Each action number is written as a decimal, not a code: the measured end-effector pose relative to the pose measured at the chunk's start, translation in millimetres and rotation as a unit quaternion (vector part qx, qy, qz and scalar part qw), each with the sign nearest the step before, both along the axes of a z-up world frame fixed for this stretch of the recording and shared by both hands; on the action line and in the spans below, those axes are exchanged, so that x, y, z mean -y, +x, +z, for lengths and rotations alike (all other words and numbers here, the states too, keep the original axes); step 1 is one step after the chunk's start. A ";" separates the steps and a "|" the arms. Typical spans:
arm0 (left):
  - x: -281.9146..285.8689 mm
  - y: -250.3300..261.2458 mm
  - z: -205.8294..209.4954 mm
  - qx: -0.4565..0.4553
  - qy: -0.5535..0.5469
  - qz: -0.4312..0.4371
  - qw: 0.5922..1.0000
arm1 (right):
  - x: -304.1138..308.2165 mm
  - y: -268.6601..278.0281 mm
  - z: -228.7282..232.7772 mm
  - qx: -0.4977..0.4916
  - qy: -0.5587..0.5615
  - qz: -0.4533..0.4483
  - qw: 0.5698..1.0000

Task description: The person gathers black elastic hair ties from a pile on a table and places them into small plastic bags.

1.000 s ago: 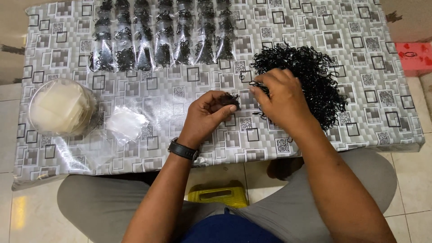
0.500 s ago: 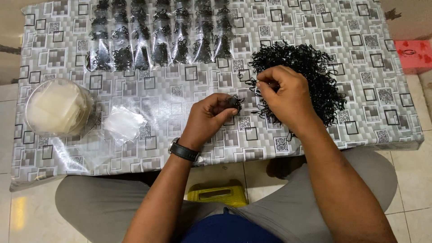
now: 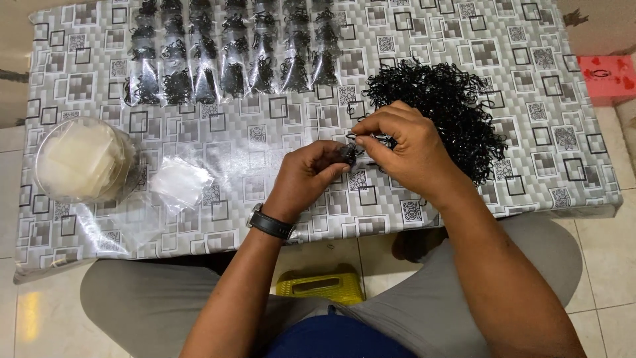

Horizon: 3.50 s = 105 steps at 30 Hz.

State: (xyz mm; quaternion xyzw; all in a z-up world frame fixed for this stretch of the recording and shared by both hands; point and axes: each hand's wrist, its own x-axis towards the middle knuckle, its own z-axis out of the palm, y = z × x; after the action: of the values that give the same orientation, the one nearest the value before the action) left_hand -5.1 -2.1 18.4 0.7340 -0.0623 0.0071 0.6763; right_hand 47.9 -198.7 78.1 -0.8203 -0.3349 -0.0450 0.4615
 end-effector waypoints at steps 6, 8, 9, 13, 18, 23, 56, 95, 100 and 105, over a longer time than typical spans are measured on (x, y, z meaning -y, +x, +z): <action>-0.4 -0.3 -3.3 0.012 0.003 -0.005 1.000 | -1.0 -1.4 2.8 -0.036 0.010 -0.016 0.999; -0.9 -0.2 -2.7 0.016 0.007 -0.005 1.000 | -1.5 -1.1 4.5 -0.057 0.016 -0.015 0.998; -1.0 -0.1 -2.4 0.019 0.010 -0.005 1.000 | -1.6 -1.0 5.3 -0.078 0.022 -0.014 0.997; -0.6 -3.2 1.5 0.005 0.011 -0.013 1.000 | -1.2 -1.3 7.6 -0.098 0.010 -0.015 0.995; 0.2 -1.8 1.9 0.007 0.012 -0.010 1.000 | 0.7 -3.9 9.2 -0.069 -0.014 -0.003 0.998; -1.3 -1.2 -8.1 -0.008 -0.008 -0.001 1.000 | 1.8 -2.2 4.0 -0.058 0.009 -0.015 0.998; -13.8 12.8 -27.3 -0.042 -0.222 0.150 0.963 | -34.7 -29.9 -108.6 0.262 -0.262 -0.206 0.906; -129.3 34.9 -31.7 0.157 0.578 0.226 0.769 | -37.3 -31.2 -101.2 0.206 -0.259 -0.259 0.908; -104.8 26.5 -30.1 0.226 0.628 0.203 0.716 | -41.9 -30.8 -90.5 0.181 -0.258 -0.258 0.913; -68.9 9.1 -44.1 0.258 0.576 0.085 0.771 | -48.0 -32.8 -75.7 0.194 -0.269 -0.182 0.926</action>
State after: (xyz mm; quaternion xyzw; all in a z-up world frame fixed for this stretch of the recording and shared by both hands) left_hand 4.0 66.8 -25.7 0.9590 -0.1640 0.2161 0.0822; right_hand 15.1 -150.7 2.4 -0.9356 -0.2626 -0.1945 0.1334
